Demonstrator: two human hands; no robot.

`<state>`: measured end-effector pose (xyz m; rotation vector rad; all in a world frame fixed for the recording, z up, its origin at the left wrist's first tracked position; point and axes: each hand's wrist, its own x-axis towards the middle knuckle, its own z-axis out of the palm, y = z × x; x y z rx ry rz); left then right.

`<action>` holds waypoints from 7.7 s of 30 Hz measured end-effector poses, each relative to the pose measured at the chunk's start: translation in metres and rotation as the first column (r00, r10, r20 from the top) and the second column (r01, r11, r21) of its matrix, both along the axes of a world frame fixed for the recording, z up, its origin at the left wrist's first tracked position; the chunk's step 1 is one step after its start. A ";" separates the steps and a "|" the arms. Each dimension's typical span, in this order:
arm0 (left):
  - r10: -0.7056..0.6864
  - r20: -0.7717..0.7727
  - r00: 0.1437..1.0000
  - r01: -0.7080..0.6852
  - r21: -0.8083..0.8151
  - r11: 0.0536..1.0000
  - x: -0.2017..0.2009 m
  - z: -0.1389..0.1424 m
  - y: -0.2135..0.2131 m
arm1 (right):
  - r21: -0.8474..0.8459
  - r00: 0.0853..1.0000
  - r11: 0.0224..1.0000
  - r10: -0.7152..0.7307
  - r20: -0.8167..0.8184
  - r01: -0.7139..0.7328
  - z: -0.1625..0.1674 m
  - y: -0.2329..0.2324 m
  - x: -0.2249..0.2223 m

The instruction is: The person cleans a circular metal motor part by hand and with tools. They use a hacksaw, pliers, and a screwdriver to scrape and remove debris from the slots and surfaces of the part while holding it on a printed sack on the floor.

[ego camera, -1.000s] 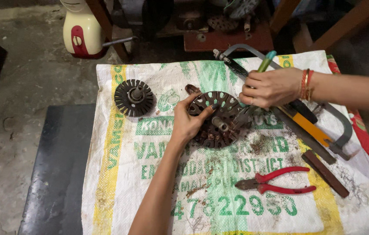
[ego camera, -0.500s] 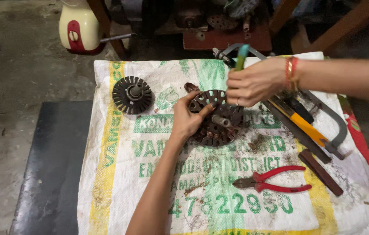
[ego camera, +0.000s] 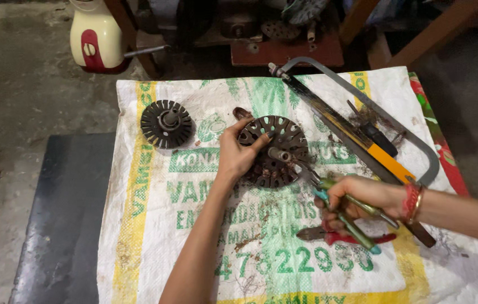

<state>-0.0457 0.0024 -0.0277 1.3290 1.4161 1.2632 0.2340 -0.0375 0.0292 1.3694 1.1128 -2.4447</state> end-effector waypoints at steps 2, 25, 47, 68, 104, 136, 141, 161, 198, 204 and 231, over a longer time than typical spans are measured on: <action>-0.004 -0.010 1.000 0.004 -0.004 1.000 -0.001 -0.001 0.001 | -0.011 0.999 0.999 -0.048 -0.008 0.048 -0.006 -0.004 0.002; 0.022 0.012 1.000 -0.022 -0.018 1.000 0.002 0.008 -0.003 | 0.155 0.305 0.474 0.258 0.917 -0.867 0.078 0.025 -0.013; 0.058 -0.029 0.998 -0.059 -0.035 0.998 0.005 0.014 -0.005 | -0.074 0.269 0.471 0.619 0.738 -0.879 0.061 0.081 -0.077; 0.048 -0.114 0.992 -0.058 -0.087 0.995 0.004 0.005 -0.001 | 0.049 0.132 0.266 0.302 0.944 -0.963 0.065 0.067 -0.075; 0.029 0.023 0.999 -0.030 0.046 0.999 0.003 0.000 -0.004 | 0.402 0.630 0.684 0.110 0.769 -0.609 -0.004 0.023 0.000; 0.044 0.039 0.998 -0.045 0.023 0.999 0.003 0.001 -0.004 | -0.808 -0.028 0.246 -0.951 -0.308 0.536 0.004 -0.088 -0.121; 0.061 0.010 0.998 -0.061 0.077 0.995 0.003 -0.003 -0.003 | -0.527 0.295 0.449 -0.888 -0.353 0.721 0.003 -0.102 -0.098; 0.034 -0.095 0.995 -0.027 0.067 0.997 0.000 -0.004 0.004 | 0.396 0.535 -0.385 -0.379 0.755 -0.833 0.037 -0.020 -0.001; 0.020 -0.038 0.999 -0.020 -0.009 1.000 0.001 0.007 -0.003 | 0.482 0.630 -0.453 -0.268 0.729 -0.750 0.008 0.016 -0.019; 0.021 -0.006 1.000 -0.021 -0.003 1.000 0.001 0.006 -0.003 | 0.550 0.650 -0.412 -0.153 0.744 -0.727 0.013 0.030 -0.014; 0.011 0.005 1.000 -0.011 0.026 1.000 -0.001 -0.007 0.001 | 0.327 0.989 0.936 -0.145 0.031 0.127 -0.008 -0.007 -0.001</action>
